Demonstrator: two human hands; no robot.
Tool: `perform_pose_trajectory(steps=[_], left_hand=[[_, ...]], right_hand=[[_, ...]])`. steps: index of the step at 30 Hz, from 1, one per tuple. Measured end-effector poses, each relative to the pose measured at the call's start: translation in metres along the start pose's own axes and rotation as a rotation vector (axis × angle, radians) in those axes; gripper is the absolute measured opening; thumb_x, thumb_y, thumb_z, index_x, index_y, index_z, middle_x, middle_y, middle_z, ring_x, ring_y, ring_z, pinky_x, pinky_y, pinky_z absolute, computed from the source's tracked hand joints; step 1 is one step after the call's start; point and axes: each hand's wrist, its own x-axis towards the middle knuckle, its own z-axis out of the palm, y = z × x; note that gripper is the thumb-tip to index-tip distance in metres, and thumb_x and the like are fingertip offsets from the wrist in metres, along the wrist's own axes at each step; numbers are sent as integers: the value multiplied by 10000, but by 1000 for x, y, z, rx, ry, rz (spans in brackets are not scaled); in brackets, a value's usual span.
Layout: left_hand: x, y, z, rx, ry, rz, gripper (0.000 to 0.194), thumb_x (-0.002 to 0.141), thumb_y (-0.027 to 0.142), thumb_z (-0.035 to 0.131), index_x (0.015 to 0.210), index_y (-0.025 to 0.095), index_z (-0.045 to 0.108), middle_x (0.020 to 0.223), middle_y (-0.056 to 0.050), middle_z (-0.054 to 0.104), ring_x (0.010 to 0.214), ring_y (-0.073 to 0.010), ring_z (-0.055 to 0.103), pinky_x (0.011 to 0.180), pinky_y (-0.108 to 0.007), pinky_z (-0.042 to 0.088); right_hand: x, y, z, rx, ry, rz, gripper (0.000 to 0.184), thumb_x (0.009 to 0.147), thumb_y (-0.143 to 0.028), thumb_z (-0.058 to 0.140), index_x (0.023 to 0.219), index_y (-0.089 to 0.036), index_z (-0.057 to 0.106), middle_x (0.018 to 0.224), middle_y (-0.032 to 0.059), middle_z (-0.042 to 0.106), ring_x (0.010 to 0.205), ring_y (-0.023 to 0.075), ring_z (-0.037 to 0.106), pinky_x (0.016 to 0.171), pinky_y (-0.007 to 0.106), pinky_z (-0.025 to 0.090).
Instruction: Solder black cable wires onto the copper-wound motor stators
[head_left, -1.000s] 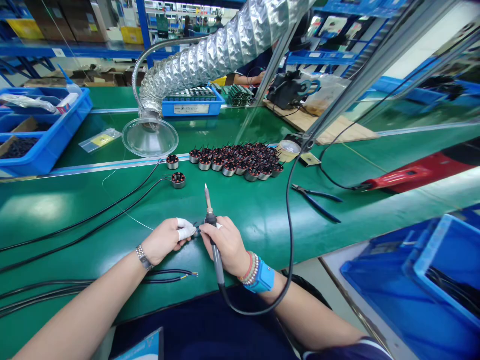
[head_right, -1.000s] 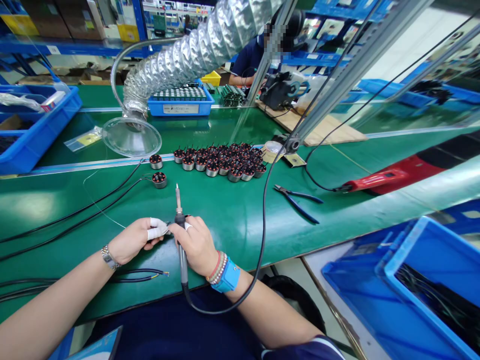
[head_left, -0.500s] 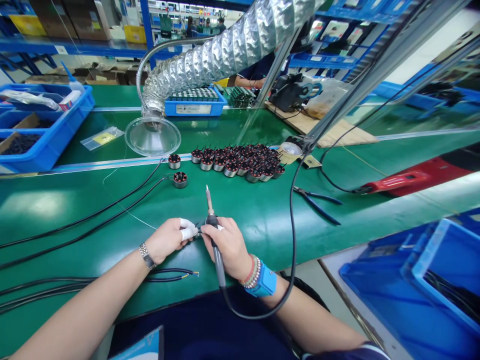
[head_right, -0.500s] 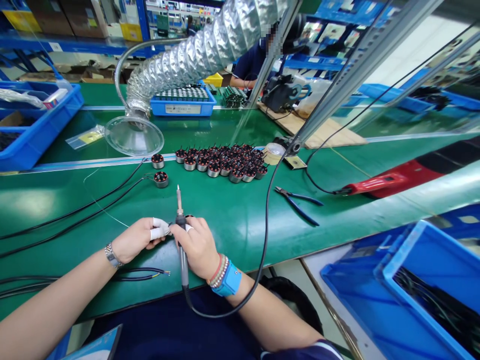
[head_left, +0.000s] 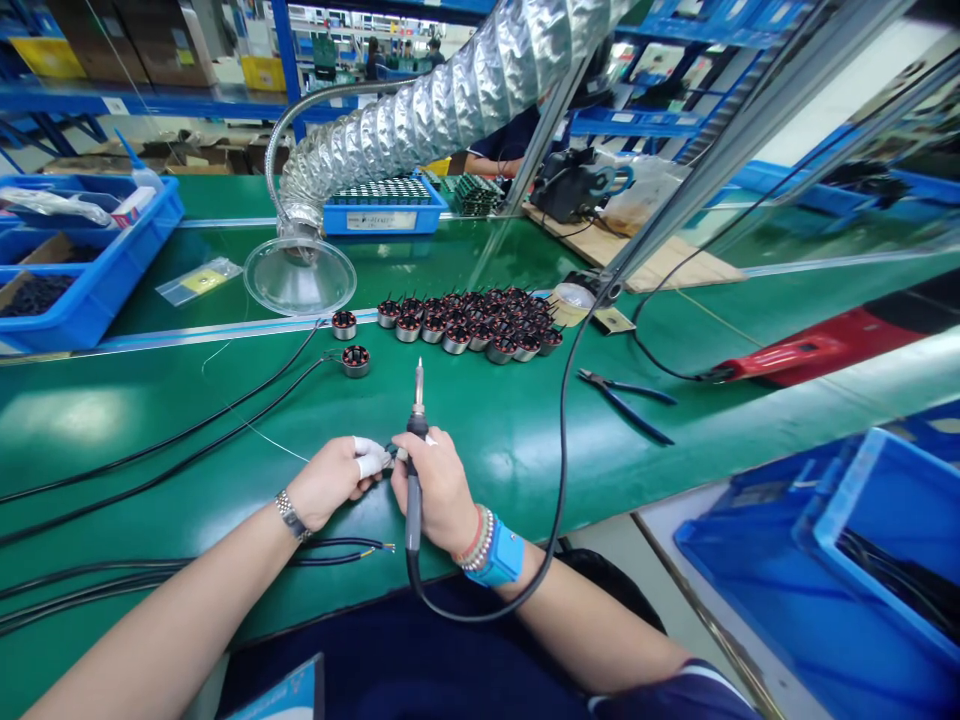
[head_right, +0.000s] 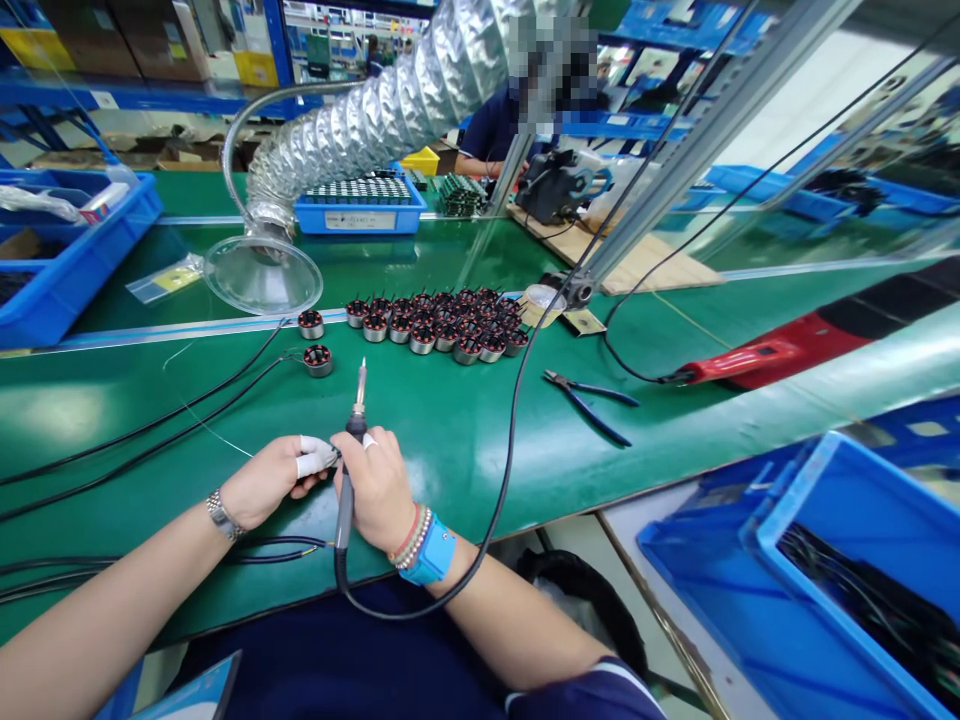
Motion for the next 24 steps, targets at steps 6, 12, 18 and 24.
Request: perform_pose_trajectory(steps=[6,12,18,24], left_hand=[[-1,3,-1,8,0,1,260,686,373,560,601,135,501,499,48,417,432,-56,329,403,-183,227],[-1,6,-4,48,50,1,257,683,379,571,621,134,527,503,49,428,430,-55,335,404,-184,233],[19,16,-28,133,312,82,244,642,368,598,597,133,552,494,35,468,427,-68,385,423,-200,286],[48,29,-54,171,478,110,232,603,356,623,610,128,579,516,22,509,446,-76,413,452,-212,322]], right_hand=[[1,6,-14,125,-28,16,273,794,-89,452,1054,-166,486,789,69,577,746,198,517,665,346,471],[-7,23,-34,291,-15,163,343,781,-86,501,1103,-190,441,810,43,582,713,149,595,695,282,513],[20,40,-14,358,-151,84,386,745,-61,478,1111,-178,436,1004,90,585,899,173,600,820,323,497],[33,58,-30,324,-77,117,346,755,-88,488,1085,-184,446,1052,106,586,895,177,611,815,326,495]])
